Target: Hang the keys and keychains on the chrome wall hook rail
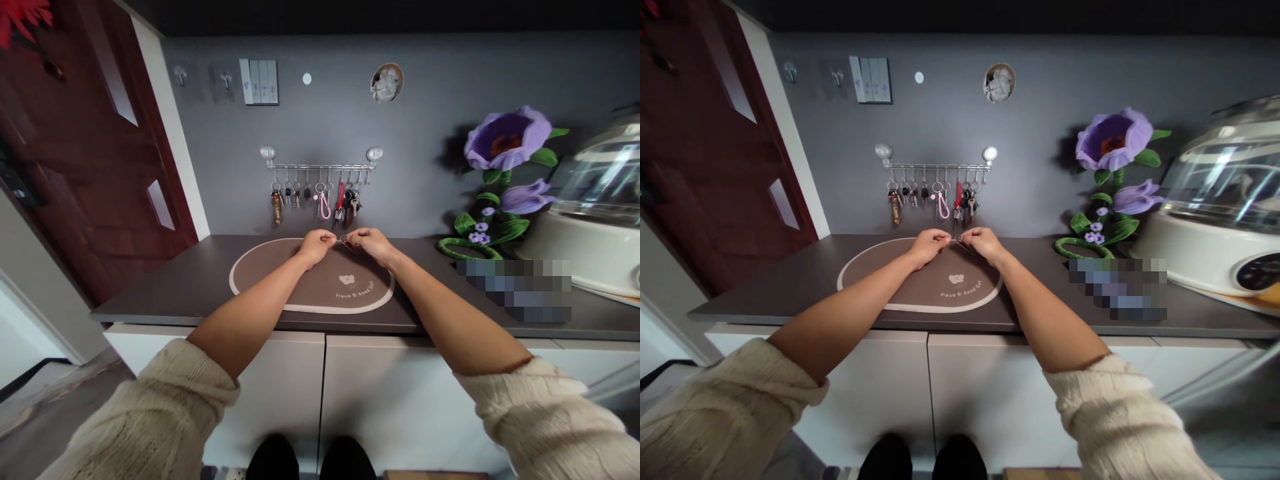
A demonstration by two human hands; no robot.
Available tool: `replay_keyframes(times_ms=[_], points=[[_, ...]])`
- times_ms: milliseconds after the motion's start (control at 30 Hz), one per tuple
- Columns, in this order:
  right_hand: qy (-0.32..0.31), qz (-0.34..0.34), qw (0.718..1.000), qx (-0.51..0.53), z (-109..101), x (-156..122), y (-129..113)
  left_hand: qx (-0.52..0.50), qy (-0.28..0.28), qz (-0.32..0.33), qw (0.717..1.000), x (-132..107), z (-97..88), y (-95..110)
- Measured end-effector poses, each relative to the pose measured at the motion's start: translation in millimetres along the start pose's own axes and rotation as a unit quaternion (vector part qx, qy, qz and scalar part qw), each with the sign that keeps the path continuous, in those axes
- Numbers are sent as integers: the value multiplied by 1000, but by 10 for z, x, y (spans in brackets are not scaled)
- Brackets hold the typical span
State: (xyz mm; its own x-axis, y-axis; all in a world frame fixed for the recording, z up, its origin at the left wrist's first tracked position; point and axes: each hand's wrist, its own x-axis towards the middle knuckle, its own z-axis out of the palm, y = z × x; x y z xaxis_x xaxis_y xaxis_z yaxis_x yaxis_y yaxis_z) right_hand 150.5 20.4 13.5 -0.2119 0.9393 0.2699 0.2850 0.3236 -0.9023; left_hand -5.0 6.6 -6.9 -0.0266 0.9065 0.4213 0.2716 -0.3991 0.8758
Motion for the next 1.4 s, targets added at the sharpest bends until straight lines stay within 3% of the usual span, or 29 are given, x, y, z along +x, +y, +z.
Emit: replay_keyframes(times_ms=[200,433,800,1033,1400], points=[[-31,-4,993,115,8,-20,-41,-26,-12,22,999,-7,-8,60],[-61,5,984,166,-1,-40,-46,-57,-20,35,998,-23,-21,115],[-58,-66,986,143,-1,-16,-15,-107,12,68,992,14,-1,110],[-51,-110,984,133,30,-77,-71,-114,4,70,991,-4,27,121],[-31,-115,989,92,-7,-85,-36,-136,5,41,990,-24,51,119]])
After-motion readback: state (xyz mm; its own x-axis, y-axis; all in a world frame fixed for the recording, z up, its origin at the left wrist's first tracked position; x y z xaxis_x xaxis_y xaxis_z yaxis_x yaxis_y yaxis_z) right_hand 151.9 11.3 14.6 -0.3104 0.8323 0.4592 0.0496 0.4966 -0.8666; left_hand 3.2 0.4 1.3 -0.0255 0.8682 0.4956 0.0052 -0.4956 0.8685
